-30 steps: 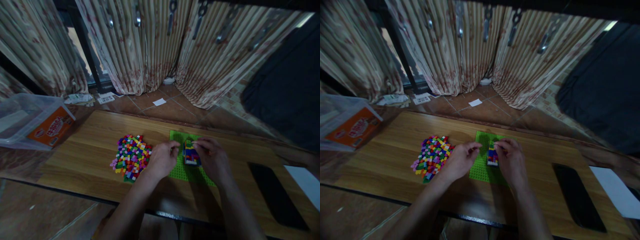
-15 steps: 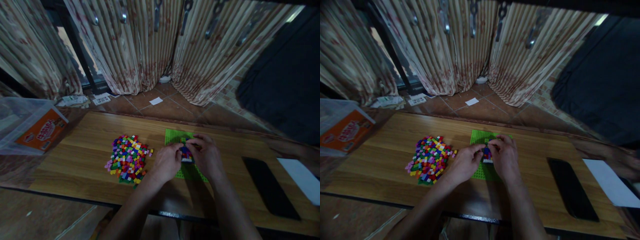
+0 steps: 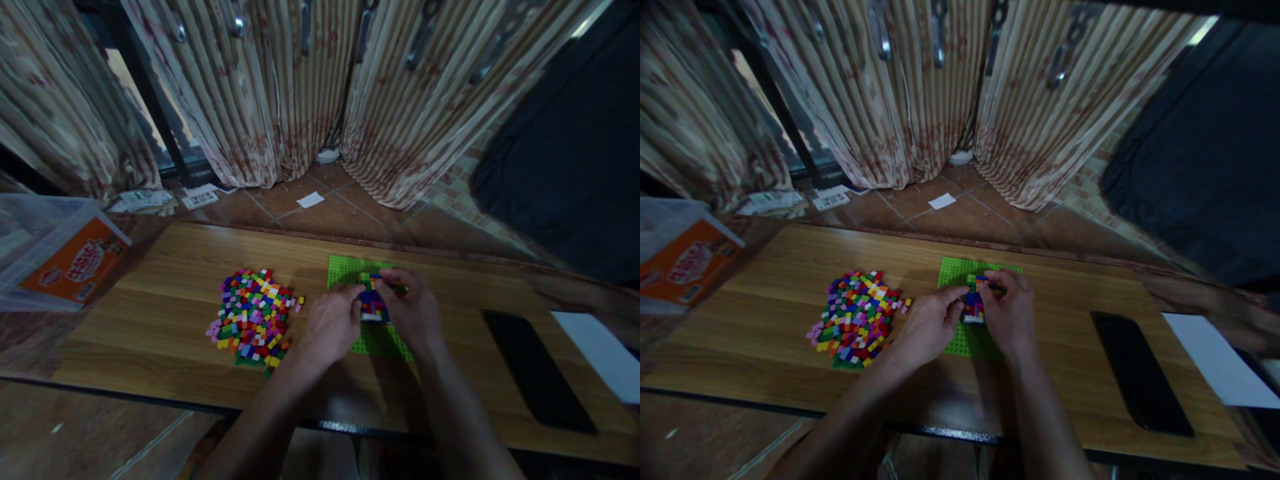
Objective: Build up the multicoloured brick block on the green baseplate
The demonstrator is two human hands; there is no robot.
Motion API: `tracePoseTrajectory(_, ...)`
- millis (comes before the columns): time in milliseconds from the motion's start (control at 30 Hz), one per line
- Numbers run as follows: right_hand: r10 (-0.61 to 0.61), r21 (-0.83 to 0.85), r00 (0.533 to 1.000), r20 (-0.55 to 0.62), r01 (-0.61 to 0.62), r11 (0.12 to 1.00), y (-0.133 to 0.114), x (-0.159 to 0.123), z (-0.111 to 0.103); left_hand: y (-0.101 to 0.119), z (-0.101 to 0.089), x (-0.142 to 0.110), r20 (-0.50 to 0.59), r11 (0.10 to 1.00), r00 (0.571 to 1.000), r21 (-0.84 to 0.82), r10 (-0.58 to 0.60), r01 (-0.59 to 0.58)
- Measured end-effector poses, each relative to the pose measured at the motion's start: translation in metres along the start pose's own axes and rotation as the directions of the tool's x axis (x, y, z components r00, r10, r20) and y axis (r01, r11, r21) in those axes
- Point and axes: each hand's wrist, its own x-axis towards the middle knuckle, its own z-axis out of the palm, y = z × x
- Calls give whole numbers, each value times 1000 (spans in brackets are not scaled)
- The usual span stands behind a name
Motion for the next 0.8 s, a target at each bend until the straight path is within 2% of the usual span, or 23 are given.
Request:
tracePoseTrajectory(300, 22, -13, 1000, -11, -22, 1000, -1, -1, 6, -1, 2, -2, -20, 994, 998, 94, 60, -58)
tracePoseTrajectory(567, -9, -12, 1000, -7, 9, 1000, -1, -1, 7, 1, 2, -2, 34, 964, 994, 241, 106, -111)
tracePoseTrajectory(800, -29, -3, 1000, 8, 29, 1000, 0, -1, 7, 3, 4, -3, 44, 951, 991, 280, 123, -130)
